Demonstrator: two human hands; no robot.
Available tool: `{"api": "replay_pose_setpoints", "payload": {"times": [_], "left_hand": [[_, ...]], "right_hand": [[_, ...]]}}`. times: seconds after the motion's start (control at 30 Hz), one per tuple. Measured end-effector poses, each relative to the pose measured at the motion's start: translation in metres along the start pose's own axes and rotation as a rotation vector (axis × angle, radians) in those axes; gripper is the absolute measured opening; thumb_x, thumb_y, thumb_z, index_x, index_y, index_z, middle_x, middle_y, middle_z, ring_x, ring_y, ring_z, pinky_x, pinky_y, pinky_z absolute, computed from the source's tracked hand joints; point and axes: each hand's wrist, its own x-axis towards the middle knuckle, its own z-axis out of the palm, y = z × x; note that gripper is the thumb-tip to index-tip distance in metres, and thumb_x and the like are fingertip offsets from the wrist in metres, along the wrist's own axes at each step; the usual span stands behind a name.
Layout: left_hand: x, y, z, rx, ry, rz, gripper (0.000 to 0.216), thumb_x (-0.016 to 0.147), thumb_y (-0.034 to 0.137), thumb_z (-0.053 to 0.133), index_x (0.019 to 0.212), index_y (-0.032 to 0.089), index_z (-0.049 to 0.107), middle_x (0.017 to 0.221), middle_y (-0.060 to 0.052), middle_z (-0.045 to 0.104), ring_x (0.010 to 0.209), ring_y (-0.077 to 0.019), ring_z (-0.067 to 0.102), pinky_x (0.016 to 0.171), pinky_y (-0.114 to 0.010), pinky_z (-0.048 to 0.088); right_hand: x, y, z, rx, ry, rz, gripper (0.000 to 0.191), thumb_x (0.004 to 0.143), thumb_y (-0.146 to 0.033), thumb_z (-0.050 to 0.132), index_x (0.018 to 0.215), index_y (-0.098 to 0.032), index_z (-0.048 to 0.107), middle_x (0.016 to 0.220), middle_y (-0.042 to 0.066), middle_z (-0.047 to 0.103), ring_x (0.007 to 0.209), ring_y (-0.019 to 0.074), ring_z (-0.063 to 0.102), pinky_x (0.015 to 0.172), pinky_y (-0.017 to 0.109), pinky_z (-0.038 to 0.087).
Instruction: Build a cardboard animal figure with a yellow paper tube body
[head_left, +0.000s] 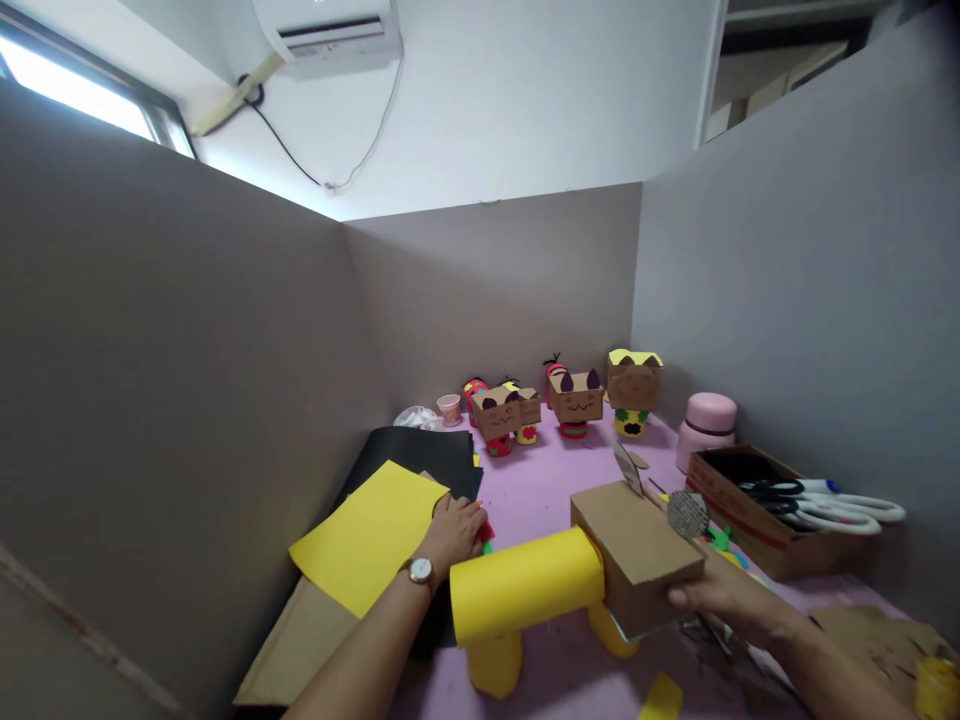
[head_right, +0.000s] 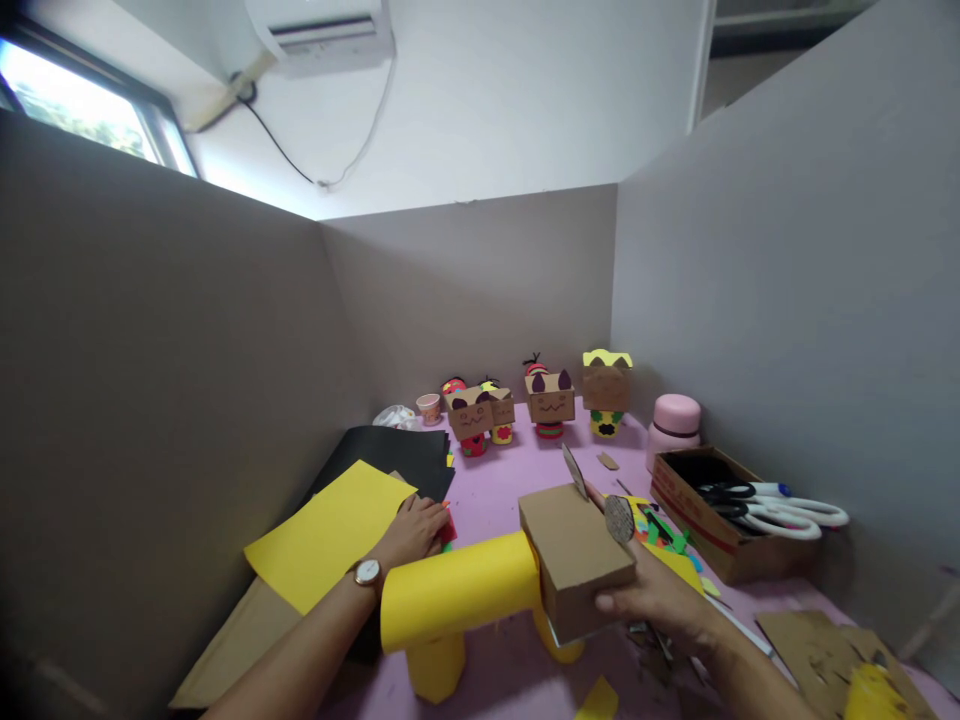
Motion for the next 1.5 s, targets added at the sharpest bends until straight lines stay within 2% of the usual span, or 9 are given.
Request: {"api": "replay_pose_setpoints", "payload": {"times": [0.3, 0.5, 0.67, 0.87, 1.0, 1.13, 1.23, 1.37, 1.5], "left_hand": [[-0.001, -0.005, -0.003, 0.051, -0.014, 0.037, 0.021, 0.087, 0.034, 0.057, 0.095, 0.016, 0.063, 0.104, -0.005, 0.064, 0.102, -0.0217, 0.058, 0.093, -0.048, 0.043], [0.003, -0.001, 0.004, 0.023, 0.001, 0.039, 0.029, 0.087, 0.033, 0.056, 0.111, 0.017, 0.058, 0.117, -0.007, 0.06, 0.109, -0.0243, 0.056, 0.095, -0.051, 0.041], [-0.004, -0.007, 0.006, -0.014, 0.023, 0.035, 0.023, 0.088, 0.033, 0.056, 0.103, 0.016, 0.061, 0.114, -0.007, 0.061, 0.112, -0.0244, 0.054, 0.099, -0.052, 0.037], [-0.005, -0.011, 0.007, -0.13, 0.025, -0.046, 0.023, 0.085, 0.032, 0.06, 0.102, 0.016, 0.062, 0.122, -0.008, 0.058, 0.121, -0.027, 0.047, 0.102, -0.055, 0.034], [-0.004, -0.004, 0.009, -0.309, 0.066, -0.161, 0.026, 0.085, 0.031, 0.061, 0.106, 0.016, 0.061, 0.127, -0.009, 0.055, 0.123, -0.0282, 0.046, 0.102, -0.057, 0.033], [-0.027, 0.006, 0.004, -0.61, 0.2, -0.261, 0.03, 0.088, 0.029, 0.05, 0.116, 0.017, 0.056, 0.136, -0.012, 0.05, 0.128, -0.0259, 0.042, 0.106, -0.047, 0.033], [-0.06, 0.02, 0.002, -0.859, 0.311, -0.374, 0.04, 0.091, 0.033, 0.034, 0.125, 0.016, 0.045, 0.134, -0.014, 0.052, 0.122, -0.0242, 0.05, 0.099, -0.038, 0.043], [-0.103, 0.047, 0.005, -1.093, 0.377, -0.496, 0.044, 0.085, 0.035, 0.038, 0.124, 0.015, 0.042, 0.128, -0.016, 0.055, 0.118, -0.0265, 0.054, 0.093, -0.037, 0.048], [-0.129, 0.078, 0.015, -1.334, 0.432, -0.567, 0.052, 0.078, 0.039, 0.044, 0.124, 0.014, 0.04, 0.132, -0.017, 0.053, 0.124, -0.025, 0.049, 0.101, -0.035, 0.042]], "right_hand": [[0.002, 0.002, -0.001, 0.018, -0.028, -0.016, 0.102, 0.048, -0.055, 0.082, 0.137, -0.023, 0.045, 0.12, 0.01, 0.066, 0.128, 0.0342, 0.041, 0.106, 0.048, 0.03], [0.001, 0.0, 0.003, 0.077, -0.026, -0.005, 0.103, 0.047, -0.054, 0.083, 0.137, -0.025, 0.044, 0.123, 0.009, 0.064, 0.128, 0.0338, 0.042, 0.106, 0.045, 0.032], [0.001, 0.003, 0.002, 0.078, -0.014, -0.012, 0.106, 0.046, -0.051, 0.084, 0.14, -0.026, 0.04, 0.131, 0.008, 0.057, 0.124, 0.0338, 0.046, 0.102, 0.045, 0.037], [0.004, 0.01, -0.004, 0.07, -0.022, -0.004, 0.107, 0.047, -0.052, 0.084, 0.141, -0.028, 0.038, 0.134, 0.008, 0.055, 0.119, 0.0326, 0.051, 0.099, 0.042, 0.041], [0.007, 0.013, -0.006, 0.063, -0.049, -0.053, 0.113, 0.049, -0.05, 0.084, 0.145, -0.026, 0.029, 0.14, 0.01, 0.048, 0.123, 0.0321, 0.047, 0.101, 0.042, 0.038], [0.004, 0.016, -0.006, 0.067, -0.044, -0.066, 0.118, 0.05, -0.047, 0.085, 0.147, -0.028, 0.02, 0.145, 0.009, 0.041, 0.126, 0.0309, 0.044, 0.103, 0.041, 0.036], [0.0, 0.014, -0.005, 0.092, -0.052, -0.065, 0.125, 0.046, -0.049, 0.086, 0.148, -0.03, 0.016, 0.142, 0.008, 0.045, 0.127, 0.0313, 0.043, 0.103, 0.042, 0.036], [-0.003, 0.007, -0.004, 0.055, -0.093, -0.041, 0.121, 0.044, -0.051, 0.086, 0.146, -0.027, 0.025, 0.123, 0.009, 0.062, 0.119, 0.0318, 0.05, 0.1, 0.044, 0.038], [-0.004, 0.005, -0.002, -0.041, -0.087, -0.065, 0.114, 0.048, -0.049, 0.085, 0.144, -0.028, 0.029, 0.117, 0.008, 0.064, 0.117, 0.031, 0.051, 0.102, 0.044, 0.035]]}}
